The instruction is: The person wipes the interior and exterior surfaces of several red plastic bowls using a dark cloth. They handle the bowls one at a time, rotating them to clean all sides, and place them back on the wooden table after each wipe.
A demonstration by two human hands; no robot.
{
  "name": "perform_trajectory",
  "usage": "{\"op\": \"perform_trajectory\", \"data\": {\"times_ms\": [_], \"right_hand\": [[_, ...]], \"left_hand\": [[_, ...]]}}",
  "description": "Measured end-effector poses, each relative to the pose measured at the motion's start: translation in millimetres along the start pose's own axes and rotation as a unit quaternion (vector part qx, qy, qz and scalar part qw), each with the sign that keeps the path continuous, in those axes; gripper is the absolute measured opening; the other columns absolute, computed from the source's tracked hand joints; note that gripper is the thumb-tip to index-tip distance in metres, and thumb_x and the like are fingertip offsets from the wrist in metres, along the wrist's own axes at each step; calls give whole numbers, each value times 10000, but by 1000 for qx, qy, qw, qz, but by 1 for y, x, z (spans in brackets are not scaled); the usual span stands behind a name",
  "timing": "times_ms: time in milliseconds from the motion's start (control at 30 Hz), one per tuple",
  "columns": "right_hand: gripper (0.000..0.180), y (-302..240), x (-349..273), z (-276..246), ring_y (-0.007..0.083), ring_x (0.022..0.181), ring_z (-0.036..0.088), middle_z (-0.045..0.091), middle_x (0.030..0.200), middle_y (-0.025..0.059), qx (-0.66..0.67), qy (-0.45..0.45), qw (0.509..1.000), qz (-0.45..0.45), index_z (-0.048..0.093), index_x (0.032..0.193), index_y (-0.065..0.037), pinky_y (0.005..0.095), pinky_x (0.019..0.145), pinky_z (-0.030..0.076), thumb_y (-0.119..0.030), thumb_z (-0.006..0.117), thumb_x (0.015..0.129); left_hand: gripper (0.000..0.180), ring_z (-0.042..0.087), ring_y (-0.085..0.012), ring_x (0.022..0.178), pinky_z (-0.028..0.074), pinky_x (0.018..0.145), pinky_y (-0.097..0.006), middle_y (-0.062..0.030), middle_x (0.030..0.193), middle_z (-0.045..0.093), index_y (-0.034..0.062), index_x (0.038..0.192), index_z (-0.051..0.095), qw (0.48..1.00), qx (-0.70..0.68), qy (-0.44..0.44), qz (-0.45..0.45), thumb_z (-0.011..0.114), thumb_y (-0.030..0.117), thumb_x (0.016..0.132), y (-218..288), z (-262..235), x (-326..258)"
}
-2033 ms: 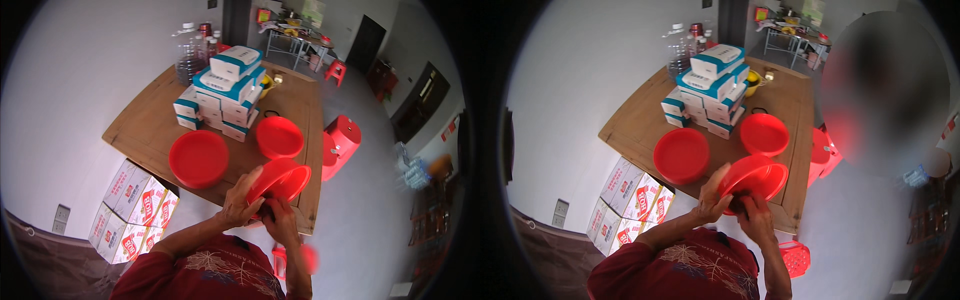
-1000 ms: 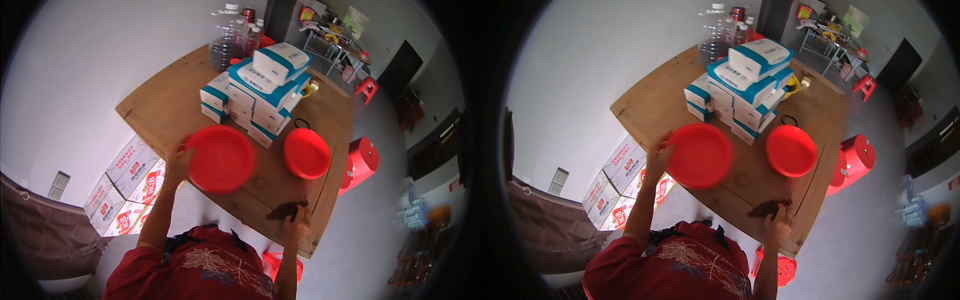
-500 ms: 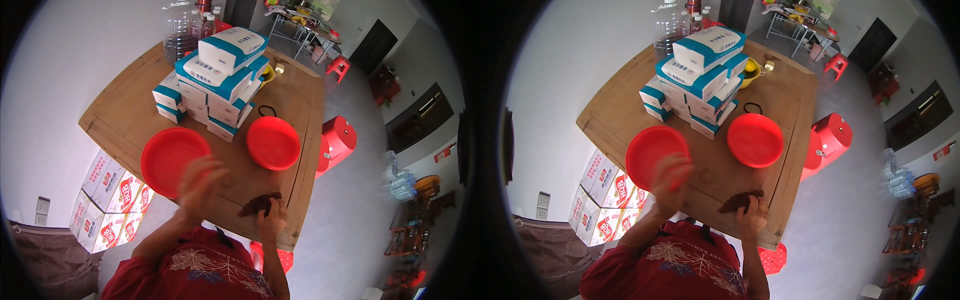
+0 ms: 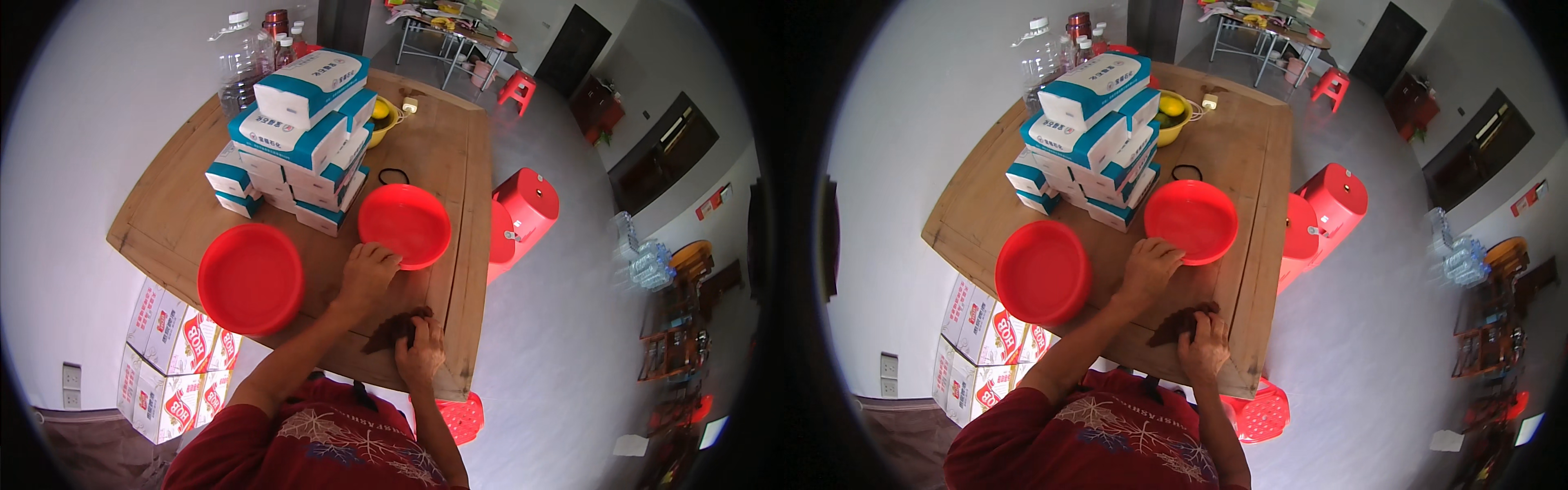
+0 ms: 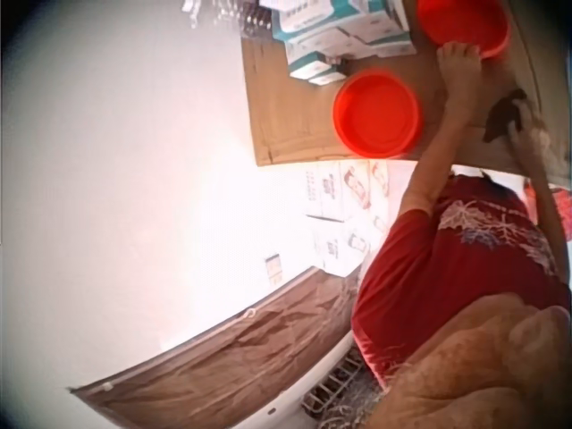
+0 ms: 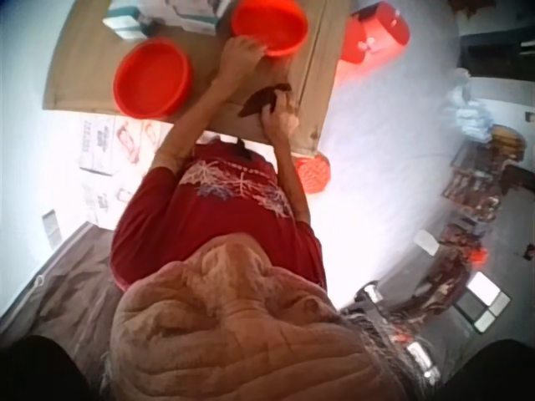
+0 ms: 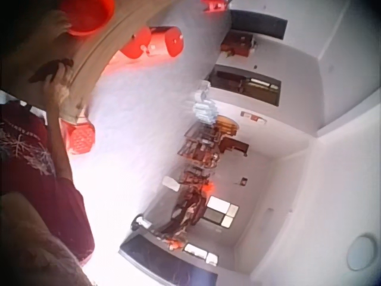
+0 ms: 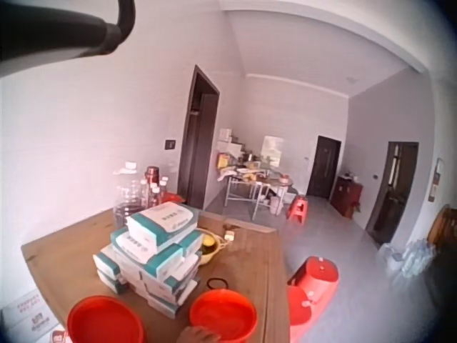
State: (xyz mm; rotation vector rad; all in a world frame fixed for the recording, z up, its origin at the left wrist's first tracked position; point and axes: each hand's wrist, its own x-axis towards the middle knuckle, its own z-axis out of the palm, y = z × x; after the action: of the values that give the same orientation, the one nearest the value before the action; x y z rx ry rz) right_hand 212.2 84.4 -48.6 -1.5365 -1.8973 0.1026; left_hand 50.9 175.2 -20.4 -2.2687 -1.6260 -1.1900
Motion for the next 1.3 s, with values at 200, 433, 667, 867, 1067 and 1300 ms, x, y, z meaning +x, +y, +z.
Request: {"op": "perform_trajectory", "data": {"times_ms": [200, 433, 667, 867, 1067, 1300], "right_hand": [[368, -2, 0, -2, 357, 1014, 549, 550, 1087, 157, 23, -6, 999, 21, 591, 1041, -63, 451, 813, 488, -115, 629, 678], [370, 1, -3, 0, 349, 1015, 556, 559, 1082, 155, 30, 4, 999, 33, 595, 1049, -76, 445, 806, 495, -141, 629, 687], [362, 3, -3, 4, 305, 940, 592, 573, 1035, 94, 14, 42, 999, 29, 615, 1036, -124, 418, 738, 529, -160, 643, 676], [352, 0, -2, 3, 320, 930, 595, 576, 1037, 113, 32, 45, 998, 35, 604, 1033, -113, 425, 752, 518, -162, 643, 687], [305, 13, -5, 7, 330, 835, 612, 594, 959, 131, 143, 107, 981, 79, 594, 1007, -114, 431, 703, 516, -112, 643, 706], [96, 30, -7, -3, 59, 629, 471, 531, 759, -17, 533, 243, 785, 202, 553, 966, -52, 208, 527, 404, -54, 583, 874]], "left_hand": [[172, 590, -249, 875, 467, 786, -383, -67, 883, 644, 60, 891, 664, 999, 10, 1, 37, 550, 121, 778, 0, -1, 4], [113, 621, -275, 777, 505, 647, -393, -89, 807, 627, 56, 839, 631, 996, 50, -65, 45, 540, 105, 796, 13, -3, 17], [72, 614, -275, 743, 512, 597, -387, -87, 768, 598, 69, 832, 596, 995, 64, -53, 56, 607, 76, 761, 12, 8, 34], [86, 610, -286, 778, 503, 615, -386, -79, 817, 614, 85, 828, 595, 999, 5, 35, 24, 642, 73, 758, 14, -17, 49], [87, 578, -271, 720, 492, 575, -371, -61, 778, 583, 66, 828, 595, 986, -57, 120, 104, 638, 63, 753, 52, -60, 30], [143, 576, -229, 749, 465, 602, -356, -34, 812, 614, 68, 797, 640, 982, -82, 53, 164, 692, 39, 666, 75, -89, -49]]}}
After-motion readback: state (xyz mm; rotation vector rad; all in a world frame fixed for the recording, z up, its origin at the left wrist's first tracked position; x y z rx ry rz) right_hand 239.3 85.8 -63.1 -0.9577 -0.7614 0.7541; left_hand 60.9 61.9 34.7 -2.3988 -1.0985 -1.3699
